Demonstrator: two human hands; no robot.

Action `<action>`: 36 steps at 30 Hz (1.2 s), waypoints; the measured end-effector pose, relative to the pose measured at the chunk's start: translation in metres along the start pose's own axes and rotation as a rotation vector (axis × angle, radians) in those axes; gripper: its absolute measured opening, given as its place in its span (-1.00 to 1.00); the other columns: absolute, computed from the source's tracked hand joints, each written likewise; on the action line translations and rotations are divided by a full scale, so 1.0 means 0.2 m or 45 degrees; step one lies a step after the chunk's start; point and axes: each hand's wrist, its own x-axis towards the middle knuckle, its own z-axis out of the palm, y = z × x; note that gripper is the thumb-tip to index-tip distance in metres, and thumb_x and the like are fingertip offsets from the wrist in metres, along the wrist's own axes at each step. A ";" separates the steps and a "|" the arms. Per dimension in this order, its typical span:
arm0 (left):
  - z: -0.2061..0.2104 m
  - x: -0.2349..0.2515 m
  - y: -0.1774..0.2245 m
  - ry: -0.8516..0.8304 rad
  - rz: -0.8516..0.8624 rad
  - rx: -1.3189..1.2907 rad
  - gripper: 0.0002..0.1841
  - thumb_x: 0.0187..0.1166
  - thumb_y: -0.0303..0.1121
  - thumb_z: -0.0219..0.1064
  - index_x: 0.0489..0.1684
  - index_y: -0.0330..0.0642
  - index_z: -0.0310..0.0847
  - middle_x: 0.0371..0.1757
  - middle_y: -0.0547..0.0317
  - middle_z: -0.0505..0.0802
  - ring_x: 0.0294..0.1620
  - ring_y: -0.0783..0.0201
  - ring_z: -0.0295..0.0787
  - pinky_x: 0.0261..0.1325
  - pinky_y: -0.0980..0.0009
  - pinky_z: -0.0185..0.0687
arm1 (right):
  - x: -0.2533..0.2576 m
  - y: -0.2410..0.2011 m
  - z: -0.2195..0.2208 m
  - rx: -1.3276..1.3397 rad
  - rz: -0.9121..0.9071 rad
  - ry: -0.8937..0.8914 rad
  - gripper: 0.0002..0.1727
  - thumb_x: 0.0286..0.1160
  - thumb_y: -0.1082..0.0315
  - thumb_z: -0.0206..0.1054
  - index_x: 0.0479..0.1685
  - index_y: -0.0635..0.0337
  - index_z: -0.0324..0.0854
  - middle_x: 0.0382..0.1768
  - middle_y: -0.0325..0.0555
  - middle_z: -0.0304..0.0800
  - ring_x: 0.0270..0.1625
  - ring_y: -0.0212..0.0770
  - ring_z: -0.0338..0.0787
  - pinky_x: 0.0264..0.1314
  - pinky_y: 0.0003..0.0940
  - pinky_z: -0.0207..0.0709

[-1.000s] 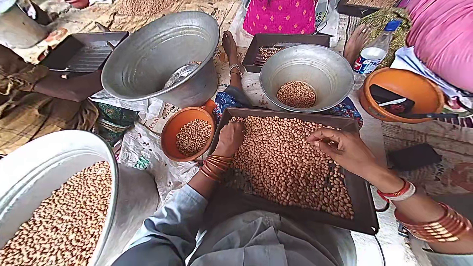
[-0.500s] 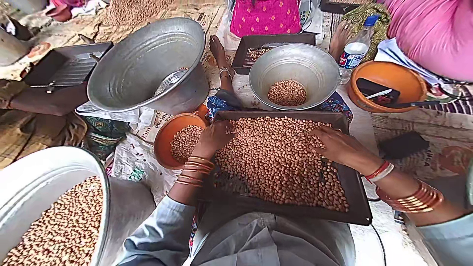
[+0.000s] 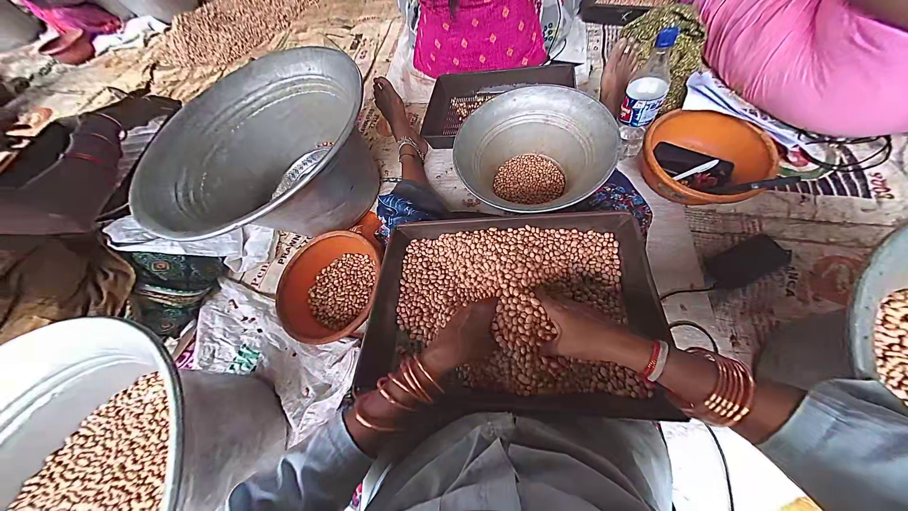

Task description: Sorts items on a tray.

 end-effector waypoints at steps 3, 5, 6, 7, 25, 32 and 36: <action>0.05 -0.01 -0.04 -0.063 0.099 -0.452 -0.38 0.37 -0.60 0.44 0.51 -0.42 0.40 0.23 -0.28 0.75 0.27 -0.06 0.73 0.34 -0.08 0.61 | -0.01 0.02 0.02 0.363 -0.105 -0.002 0.08 0.42 0.35 0.58 0.87 0.36 -0.13 0.74 0.35 0.20 0.76 0.15 0.30 0.74 0.03 0.19; 0.07 -0.02 -0.08 -0.063 0.197 -0.941 -0.42 0.32 -0.69 0.45 0.39 -0.38 0.40 0.07 0.12 0.76 0.06 0.43 0.75 0.18 0.42 0.71 | -0.01 0.04 0.01 0.604 -0.153 -0.018 0.06 0.43 0.37 0.56 0.90 0.28 -0.09 0.77 0.28 0.18 0.77 0.01 0.30 0.75 -0.11 0.22; 0.07 -0.03 -0.09 -0.058 0.236 -1.193 -0.46 0.29 -0.74 0.45 0.30 -0.34 0.43 -0.01 0.24 0.78 -0.01 0.51 0.77 0.14 0.49 0.74 | -0.02 0.04 0.00 0.690 -0.189 0.001 0.01 0.44 0.37 0.55 0.88 0.24 0.00 0.73 0.22 0.26 0.71 -0.08 0.38 0.71 -0.20 0.28; 0.07 -0.04 -0.10 -0.058 0.272 -1.352 -0.53 0.28 -0.77 0.43 0.17 -0.27 0.49 -0.08 0.33 0.83 -0.04 0.54 0.79 0.13 0.51 0.76 | -0.02 0.04 -0.02 0.744 -0.226 0.028 -0.08 0.44 0.38 0.54 0.83 0.21 0.13 0.65 0.15 0.39 0.60 -0.20 0.50 0.62 -0.31 0.39; -0.31 0.41 -0.07 0.868 0.190 0.248 -0.66 0.76 -0.43 0.12 0.25 0.02 0.81 0.19 -0.12 0.88 0.25 -0.24 0.81 0.18 -0.27 0.66 | -0.06 0.26 -0.29 0.010 -0.568 0.813 -0.71 0.47 0.54 0.26 -0.07 -0.04 0.82 0.00 -0.26 0.83 -0.06 -0.29 0.81 -0.04 -0.21 0.72; -0.25 0.51 -0.10 1.043 0.274 0.273 -0.80 0.65 -0.47 0.26 -0.12 -0.25 0.87 -0.02 -0.14 0.91 0.18 -0.20 0.83 0.16 -0.14 0.71 | 0.01 0.30 -0.28 -0.357 -0.438 0.786 -0.78 0.54 0.46 0.39 -0.03 -0.07 0.86 -0.16 -0.17 0.89 -0.16 -0.04 0.86 -0.14 0.10 0.68; -0.30 0.44 -0.13 1.005 0.272 0.039 -0.85 0.61 -0.43 0.37 -0.13 -0.22 0.89 -0.05 -0.07 0.94 0.11 -0.08 0.88 0.23 -0.16 0.68 | 0.03 0.25 -0.24 -0.385 -0.403 0.717 -0.82 0.54 0.41 0.41 -0.05 -0.10 0.86 -0.22 -0.18 0.90 -0.19 -0.04 0.86 -0.18 0.09 0.66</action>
